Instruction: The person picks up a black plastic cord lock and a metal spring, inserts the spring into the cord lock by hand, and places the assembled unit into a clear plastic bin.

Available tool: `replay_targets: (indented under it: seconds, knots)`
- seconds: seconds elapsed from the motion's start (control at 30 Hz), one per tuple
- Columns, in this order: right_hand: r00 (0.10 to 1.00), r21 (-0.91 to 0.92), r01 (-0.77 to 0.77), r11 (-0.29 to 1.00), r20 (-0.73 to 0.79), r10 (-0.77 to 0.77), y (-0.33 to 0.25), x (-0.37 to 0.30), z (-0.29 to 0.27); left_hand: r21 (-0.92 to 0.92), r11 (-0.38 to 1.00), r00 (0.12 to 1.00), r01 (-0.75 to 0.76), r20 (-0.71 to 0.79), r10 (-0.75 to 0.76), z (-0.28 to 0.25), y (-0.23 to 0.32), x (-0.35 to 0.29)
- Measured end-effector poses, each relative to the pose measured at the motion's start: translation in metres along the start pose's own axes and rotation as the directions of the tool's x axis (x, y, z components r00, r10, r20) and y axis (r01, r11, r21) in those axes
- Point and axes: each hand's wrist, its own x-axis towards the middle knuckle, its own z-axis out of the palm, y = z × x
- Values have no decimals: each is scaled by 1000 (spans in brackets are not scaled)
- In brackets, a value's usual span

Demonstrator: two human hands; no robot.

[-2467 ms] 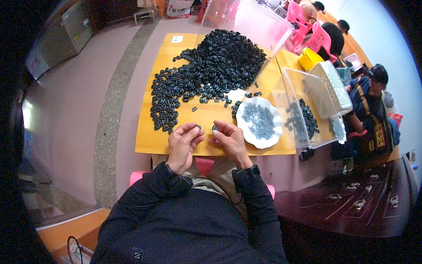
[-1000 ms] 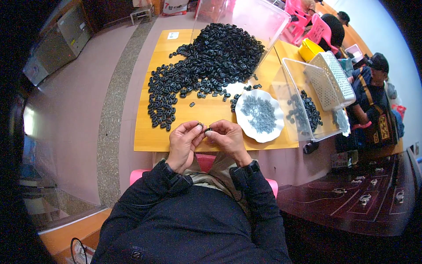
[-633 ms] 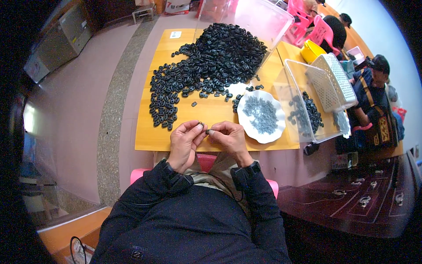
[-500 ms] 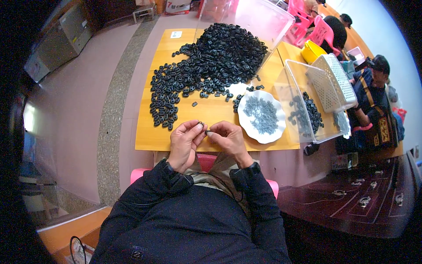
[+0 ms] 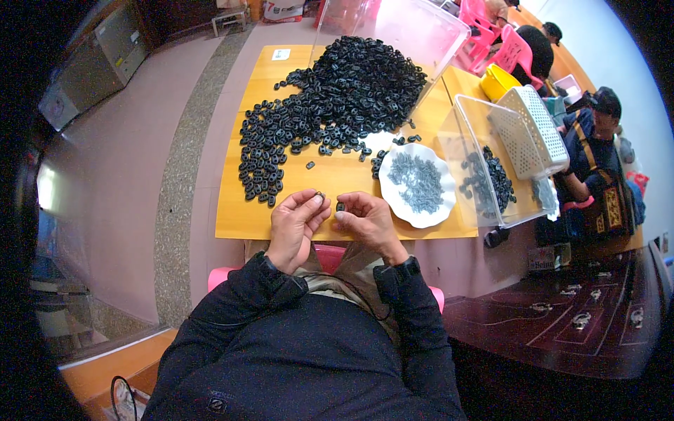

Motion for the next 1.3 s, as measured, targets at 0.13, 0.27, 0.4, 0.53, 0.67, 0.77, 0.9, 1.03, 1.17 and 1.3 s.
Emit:
replay_targets:
  seconds: [0.13,0.27,0.4,0.53,0.67,0.77,0.9,1.03,1.17,1.3]
  knots:
    - [999,-16,-31,999,-38,30,-2,-1,0,44,999,1000,24,1,-24,-1,0,0]
    - [999,-31,-22,999,-48,21,0,0,-2,76,996,999,52,8,-52,-1,0,0]
    - [998,-18,30,999,-61,-31,2,1,-3,85,994,997,69,17,-70,1,2,-1]
    - [994,-26,29,999,-101,-31,1,1,-3,98,992,997,77,18,-79,0,2,-1]
    - [996,12,32,999,-81,-30,4,2,-7,129,988,996,88,21,-91,2,2,-1]
    - [995,52,5,999,-100,0,3,2,-5,139,986,994,95,35,-101,2,3,-2]
    - [997,70,2,998,-80,3,4,2,-8,161,983,995,92,28,-98,3,3,-3]
    - [998,49,10,999,-56,-7,4,2,-9,167,981,994,102,31,-109,1,2,-2]
    - [999,11,9,1000,-48,-8,5,1,-10,170,980,993,104,36,-112,2,2,-2]
    - [999,-13,3,1000,-39,-4,5,1,-9,181,977,993,110,28,-117,2,2,-2]
